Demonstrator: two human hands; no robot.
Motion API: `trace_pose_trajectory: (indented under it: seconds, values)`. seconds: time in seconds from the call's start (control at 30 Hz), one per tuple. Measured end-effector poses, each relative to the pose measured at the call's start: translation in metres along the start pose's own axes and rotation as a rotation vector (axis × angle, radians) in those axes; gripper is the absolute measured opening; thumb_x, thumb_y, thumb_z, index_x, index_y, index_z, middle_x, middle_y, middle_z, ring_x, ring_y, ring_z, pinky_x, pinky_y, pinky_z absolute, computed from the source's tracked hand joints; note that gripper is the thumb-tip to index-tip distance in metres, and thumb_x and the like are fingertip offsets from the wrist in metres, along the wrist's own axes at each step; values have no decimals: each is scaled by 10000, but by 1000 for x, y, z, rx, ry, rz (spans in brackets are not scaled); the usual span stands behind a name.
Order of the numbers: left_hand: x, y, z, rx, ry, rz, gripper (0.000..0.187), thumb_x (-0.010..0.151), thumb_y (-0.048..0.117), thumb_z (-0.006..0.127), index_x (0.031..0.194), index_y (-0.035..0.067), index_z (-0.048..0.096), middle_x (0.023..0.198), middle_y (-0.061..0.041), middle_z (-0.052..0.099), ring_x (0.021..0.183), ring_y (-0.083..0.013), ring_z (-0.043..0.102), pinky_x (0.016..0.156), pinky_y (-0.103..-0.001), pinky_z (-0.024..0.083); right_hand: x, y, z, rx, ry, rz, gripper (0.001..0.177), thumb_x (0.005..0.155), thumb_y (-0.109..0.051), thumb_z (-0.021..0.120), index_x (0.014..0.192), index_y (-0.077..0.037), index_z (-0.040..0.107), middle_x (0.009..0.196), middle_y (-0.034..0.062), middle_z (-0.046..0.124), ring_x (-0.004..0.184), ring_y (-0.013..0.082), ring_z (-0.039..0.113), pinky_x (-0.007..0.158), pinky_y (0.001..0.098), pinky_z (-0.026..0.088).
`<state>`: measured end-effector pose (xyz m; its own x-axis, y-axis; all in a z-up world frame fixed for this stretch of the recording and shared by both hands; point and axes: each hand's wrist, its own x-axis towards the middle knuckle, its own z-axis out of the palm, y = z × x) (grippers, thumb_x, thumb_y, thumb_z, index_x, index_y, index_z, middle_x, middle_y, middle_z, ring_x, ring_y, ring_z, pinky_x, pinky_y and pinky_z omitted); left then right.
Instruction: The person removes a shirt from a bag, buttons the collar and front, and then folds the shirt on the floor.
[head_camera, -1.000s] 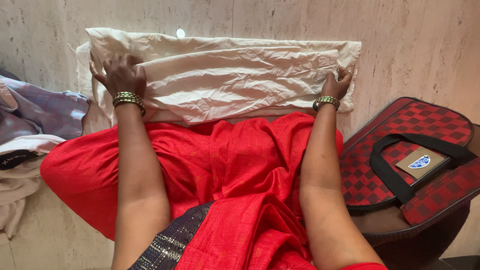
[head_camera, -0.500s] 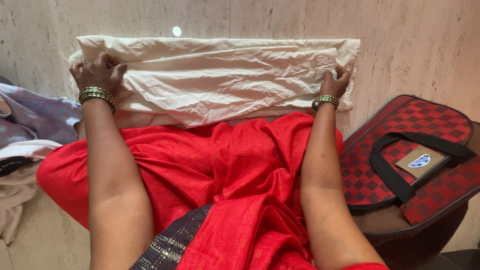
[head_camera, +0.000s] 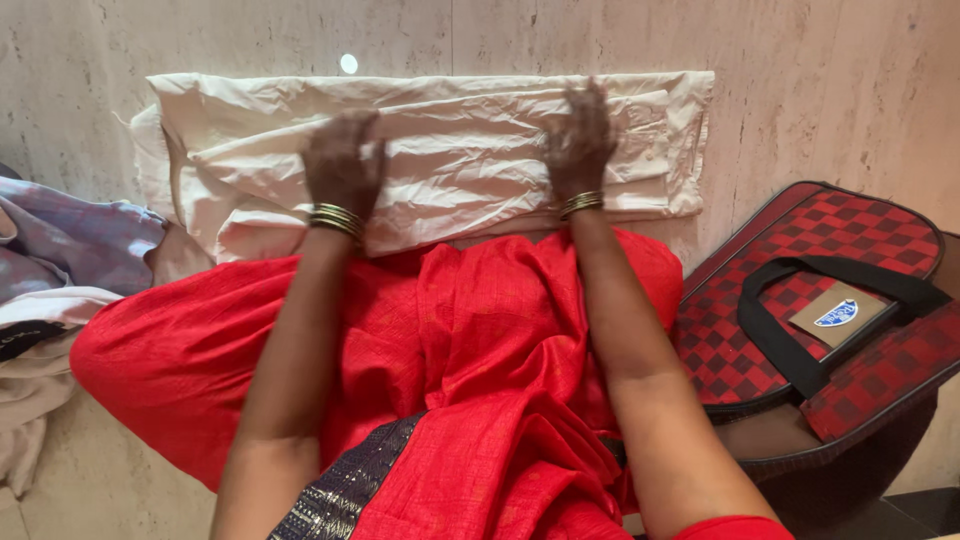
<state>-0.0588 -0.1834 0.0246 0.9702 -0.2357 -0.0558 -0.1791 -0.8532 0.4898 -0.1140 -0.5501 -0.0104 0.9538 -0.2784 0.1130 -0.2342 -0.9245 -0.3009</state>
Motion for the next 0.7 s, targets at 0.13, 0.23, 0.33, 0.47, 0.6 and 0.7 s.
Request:
trace_pose_trajectory:
  seconds: [0.13, 0.23, 0.33, 0.47, 0.6, 0.7]
  values:
    - [-18, 41, 24, 205, -195, 6, 811, 1009, 695, 419, 1666, 274, 199, 1731, -40, 114, 1587, -269, 72, 1199, -688, -7, -17, -67, 11, -51, -215, -160, 770, 1041, -664, 467, 1654, -231, 297, 1740, 81, 133, 1612, 261, 115, 1266, 608, 64]
    - [-15, 30, 24, 213, -230, -41, 850, 1022, 721, 400, 1703, 293, 127, 1766, -5, 12, 1622, -248, -13, 1233, -678, -61, -19, -79, 8, -57, -268, -207, 868, 996, -754, 434, 1661, -232, 238, 1731, 103, 108, 1607, 269, 95, 1253, 590, 54]
    - [-12, 24, 20, 213, -197, -47, 835, 1027, 714, 414, 1704, 308, 141, 1769, 6, 20, 1629, -249, 1, 1250, -662, -56, -10, -80, 4, -86, -277, -206, 875, 989, -775, 423, 1666, -251, 243, 1741, 93, 118, 1616, 256, 104, 1265, 580, 49]
    - [4, 26, 14, 196, -184, -57, 821, 1039, 691, 423, 1704, 296, 149, 1769, -6, 32, 1630, -260, 16, 1251, -656, -52, 2, -83, 7, -109, -259, -185, 867, 993, -779, 425, 1667, -255, 270, 1744, 83, 126, 1620, 245, 113, 1276, 568, 43]
    - [25, 29, 11, 181, -185, -58, 811, 1039, 683, 427, 1698, 295, 158, 1766, -7, 38, 1628, -263, 22, 1254, -651, -42, 21, -84, 9, -103, -263, -181, 861, 995, -773, 425, 1666, -256, 269, 1743, 79, 126, 1618, 246, 121, 1279, 549, 51]
    - [29, 23, 9, 192, -215, -29, 792, 1046, 678, 411, 1700, 310, 160, 1766, -2, 30, 1628, -256, 18, 1269, -622, -34, 31, -81, 10, -104, -259, -209, 869, 995, -782, 434, 1669, -259, 268, 1744, 73, 126, 1618, 250, 123, 1286, 552, 53]
